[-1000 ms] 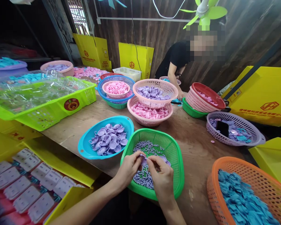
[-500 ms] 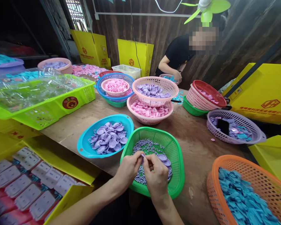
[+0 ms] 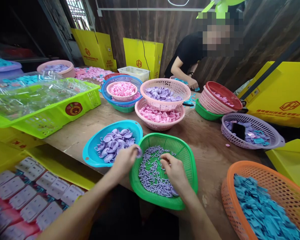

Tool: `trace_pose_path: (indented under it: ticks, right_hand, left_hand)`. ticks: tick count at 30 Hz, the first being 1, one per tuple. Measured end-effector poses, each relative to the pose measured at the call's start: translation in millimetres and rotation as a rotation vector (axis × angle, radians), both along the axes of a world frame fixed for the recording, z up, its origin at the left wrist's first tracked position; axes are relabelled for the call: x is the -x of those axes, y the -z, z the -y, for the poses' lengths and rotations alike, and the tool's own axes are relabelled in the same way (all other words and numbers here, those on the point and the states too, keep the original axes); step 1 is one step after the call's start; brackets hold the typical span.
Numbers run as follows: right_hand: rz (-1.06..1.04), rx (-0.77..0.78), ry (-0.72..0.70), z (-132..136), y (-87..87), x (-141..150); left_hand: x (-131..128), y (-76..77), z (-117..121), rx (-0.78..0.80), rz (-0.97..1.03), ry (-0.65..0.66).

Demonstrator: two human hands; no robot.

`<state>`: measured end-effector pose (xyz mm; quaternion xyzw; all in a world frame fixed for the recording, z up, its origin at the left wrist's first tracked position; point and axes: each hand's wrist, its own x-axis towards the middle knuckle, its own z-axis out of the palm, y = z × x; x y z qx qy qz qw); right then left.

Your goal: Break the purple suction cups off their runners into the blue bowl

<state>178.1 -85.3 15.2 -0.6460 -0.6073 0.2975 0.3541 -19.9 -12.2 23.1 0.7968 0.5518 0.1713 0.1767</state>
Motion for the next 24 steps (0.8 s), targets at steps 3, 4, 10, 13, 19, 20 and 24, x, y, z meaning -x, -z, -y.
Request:
trace_pose_path:
  ticks: [3, 4, 10, 13, 19, 20, 24]
  right_hand:
    - [0.377, 0.124, -0.103, -1.8, 19.2, -17.0]
    - [0.502, 0.191, -0.167, -0.2, 26.2, -15.9]
    - [0.776, 0.414, -0.333, 5.9, 52.8, 16.6]
    - [0.796, 0.431, -0.353, 2.4, 54.2, 20.0]
    - [0.786, 0.361, -0.353, 4.4, 39.9, 10.3]
    - [0.785, 0.347, -0.350, 6.4, 36.8, 8.0]
    - [0.633, 0.194, -0.279, 16.3, 26.2, -3.5]
  left_hand:
    - [24.9, -16.3, -33.5, -0.098, -0.200, -0.201]
    - [25.3, -19.7, -38.8, -0.168, -0.244, -0.219]
    - [-59.8, -3.2, -23.2, -0.111, -0.225, 0.363]
    - [-114.2, 19.5, -17.2, 0.077, -0.260, 0.610]
    - [-169.9, 52.8, -25.3, 0.157, -0.279, 0.752]
    - [-172.8, 55.6, -26.6, 0.166, -0.281, 0.758]
    - [-168.3, 55.5, -34.5, 0.162, -0.245, 0.709]
